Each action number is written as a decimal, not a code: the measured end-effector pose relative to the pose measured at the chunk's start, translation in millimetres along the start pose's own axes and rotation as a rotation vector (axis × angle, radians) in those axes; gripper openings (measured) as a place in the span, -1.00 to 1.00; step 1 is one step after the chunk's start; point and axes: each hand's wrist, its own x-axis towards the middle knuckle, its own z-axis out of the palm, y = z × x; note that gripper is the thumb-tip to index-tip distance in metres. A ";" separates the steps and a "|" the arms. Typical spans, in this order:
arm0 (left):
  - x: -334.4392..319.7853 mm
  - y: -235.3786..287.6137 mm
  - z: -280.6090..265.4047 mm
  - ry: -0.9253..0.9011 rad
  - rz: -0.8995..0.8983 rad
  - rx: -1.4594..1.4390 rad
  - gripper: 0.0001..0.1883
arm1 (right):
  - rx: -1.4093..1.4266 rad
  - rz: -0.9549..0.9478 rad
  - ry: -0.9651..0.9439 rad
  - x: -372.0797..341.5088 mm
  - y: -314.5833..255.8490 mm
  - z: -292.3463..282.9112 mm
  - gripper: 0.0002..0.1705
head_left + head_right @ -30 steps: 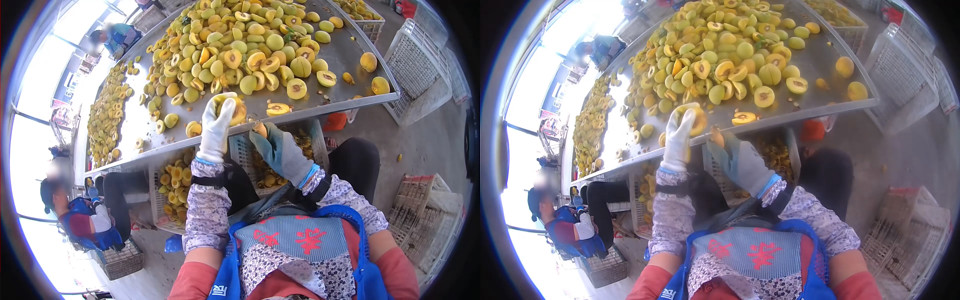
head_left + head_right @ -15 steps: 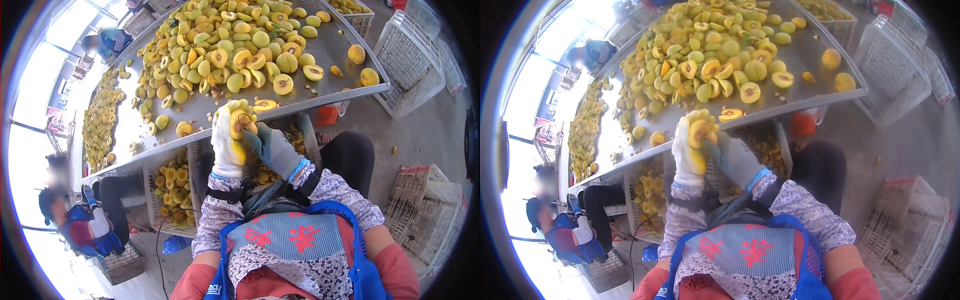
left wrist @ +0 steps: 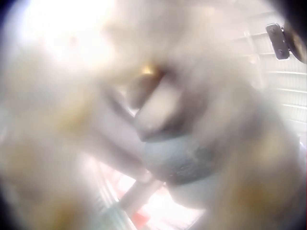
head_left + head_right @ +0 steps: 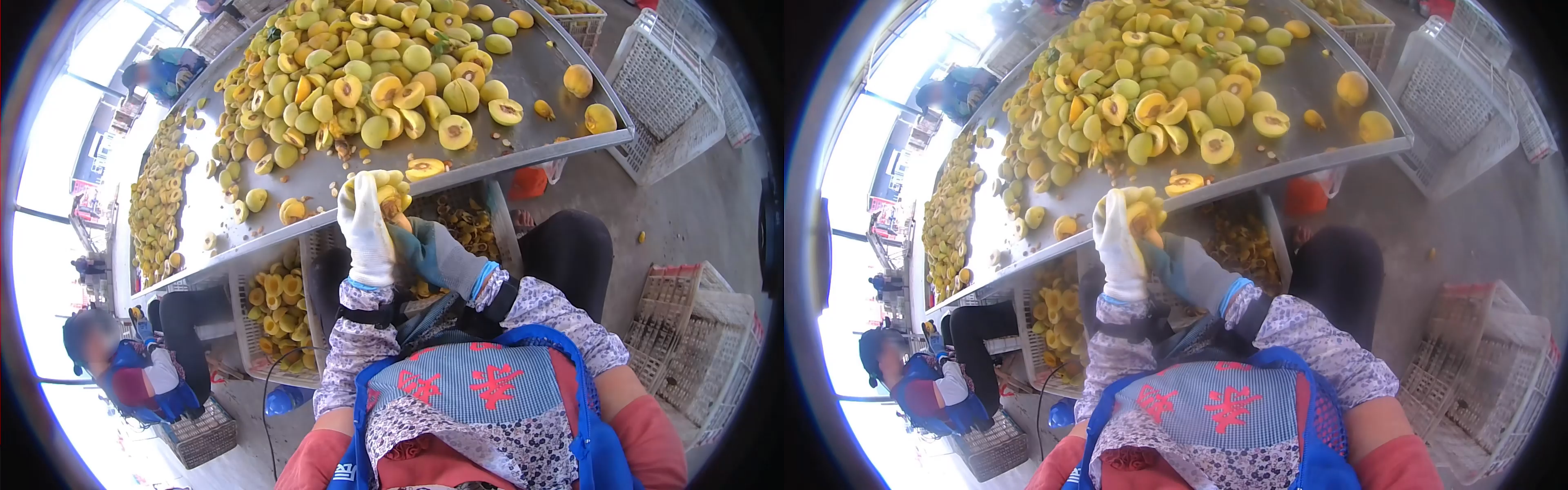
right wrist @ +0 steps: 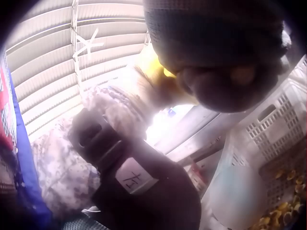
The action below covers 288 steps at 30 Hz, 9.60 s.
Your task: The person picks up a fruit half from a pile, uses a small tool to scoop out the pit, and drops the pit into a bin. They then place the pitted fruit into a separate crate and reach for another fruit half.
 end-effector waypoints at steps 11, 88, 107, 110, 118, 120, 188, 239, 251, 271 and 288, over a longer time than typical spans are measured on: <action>2.4 2.0 -8.8 -0.117 -0.010 0.097 -0.70 | 0.381 0.634 -0.315 -16.4 -67.2 -24.6 -0.36; -1.1 2.0 -6.9 -0.127 0.158 0.196 -0.51 | 0.012 0.001 -0.060 -15.4 -22.4 -5.3 -0.38; 5.6 2.2 -7.6 -0.313 -0.083 0.194 -0.54 | 0.603 0.741 -0.369 -24.7 -52.8 -35.4 -0.39; 8.8 4.0 -9.6 -0.430 -0.209 0.081 -0.55 | 0.793 0.606 -0.588 -23.9 -33.7 -39.1 -0.38; 4.2 0.0 -9.7 -0.353 -0.239 -0.004 -0.58 | 0.257 0.549 -0.387 -33.7 -59.5 -35.1 -0.37; 6.6 0.3 -13.4 -0.356 -0.250 -0.044 -0.58 | 0.324 0.578 -0.411 -38.3 -61.3 -34.3 -0.37; 17.9 -5.2 -15.6 -0.125 0.556 0.571 -0.81 | -0.315 -0.212 0.203 5.7 -27.4 -7.5 -0.64; 54.4 108.3 -154.0 0.176 0.380 1.203 -0.44 | -0.833 0.170 -0.144 -21.6 -25.3 -32.6 -0.50; 147.8 43.8 -39.9 -0.531 0.164 1.522 -0.11 | -0.711 0.094 -0.057 -20.7 -22.4 -45.3 -0.53; 138.0 25.2 -48.3 -0.566 0.096 1.556 -0.53 | -0.621 0.035 0.018 -24.8 -28.4 -54.6 -0.63; 106.6 61.7 -13.3 -0.553 -0.098 0.947 -0.36 | -0.702 -0.112 0.451 -13.9 -29.8 -83.5 -0.70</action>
